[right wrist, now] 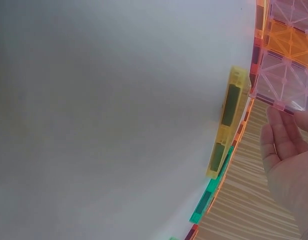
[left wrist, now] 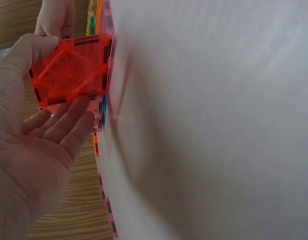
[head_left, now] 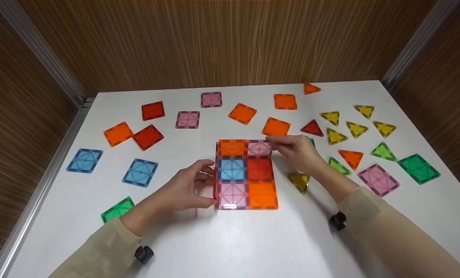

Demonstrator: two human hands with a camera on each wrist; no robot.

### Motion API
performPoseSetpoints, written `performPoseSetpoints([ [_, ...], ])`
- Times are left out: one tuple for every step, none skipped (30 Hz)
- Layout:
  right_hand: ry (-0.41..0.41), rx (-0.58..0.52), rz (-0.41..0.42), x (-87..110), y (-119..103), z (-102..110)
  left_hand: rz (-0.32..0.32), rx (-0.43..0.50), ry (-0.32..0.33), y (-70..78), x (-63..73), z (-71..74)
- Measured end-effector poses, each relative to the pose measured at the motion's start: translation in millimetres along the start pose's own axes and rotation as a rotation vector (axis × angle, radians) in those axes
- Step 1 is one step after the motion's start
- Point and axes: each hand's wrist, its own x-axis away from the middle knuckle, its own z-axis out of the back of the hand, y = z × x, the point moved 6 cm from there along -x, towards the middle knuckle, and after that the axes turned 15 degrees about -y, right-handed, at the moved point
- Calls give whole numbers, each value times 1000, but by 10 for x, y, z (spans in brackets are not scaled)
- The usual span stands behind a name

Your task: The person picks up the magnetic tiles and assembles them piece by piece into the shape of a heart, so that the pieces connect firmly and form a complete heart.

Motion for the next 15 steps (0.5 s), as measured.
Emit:
performPoseSetpoints([
  [-1, 3, -4, 1, 1, -1, -10, -11, 4, 6, -1, -3],
  [-3, 6, -8, 2, 0, -2, -17, -25, 9, 10, -2, -5],
  [-5, 8, -10, 3, -2, -2, -24, -38, 12, 16, -1, -7],
  [-6, 12, -12, 5, -3, -2, -29, -48, 14, 20, -1, -9],
  [-6, 14, -15, 4, -4, -2, -35, -53, 15, 23, -2, -11],
  [-6, 14, -18, 4, -3, -1, -41, -55, 15, 25, -4, -12],
  [-6, 16, -16, 4, -5, -2, -44, -54, 15, 22, -5, -13],
  [-5, 16, -14, 6, -6, -2, -48, -53, 14, 20, -8, -13],
  [-5, 19, -9, 8, -8, -2, -51, -50, 14, 20, -9, -14],
  [-3, 20, -8, 10, -9, -3, -52, -50, 16, 19, -10, -13],
  [-3, 21, -7, 12, -9, -4, -53, -53, 19, 17, -10, -11],
  [-2, 20, -6, 14, -10, -5, -50, -60, 25, 14, -9, -7],
  [-3, 19, -6, 17, -10, -6, -43, -69, 29, 13, -8, -2],
  [-4, 17, -7, 18, -8, -7, -37, -79, 34, 14, -7, 4],
  [-6, 16, -10, 17, -5, -8, -30, -94, 40, 13, -7, 11],
])
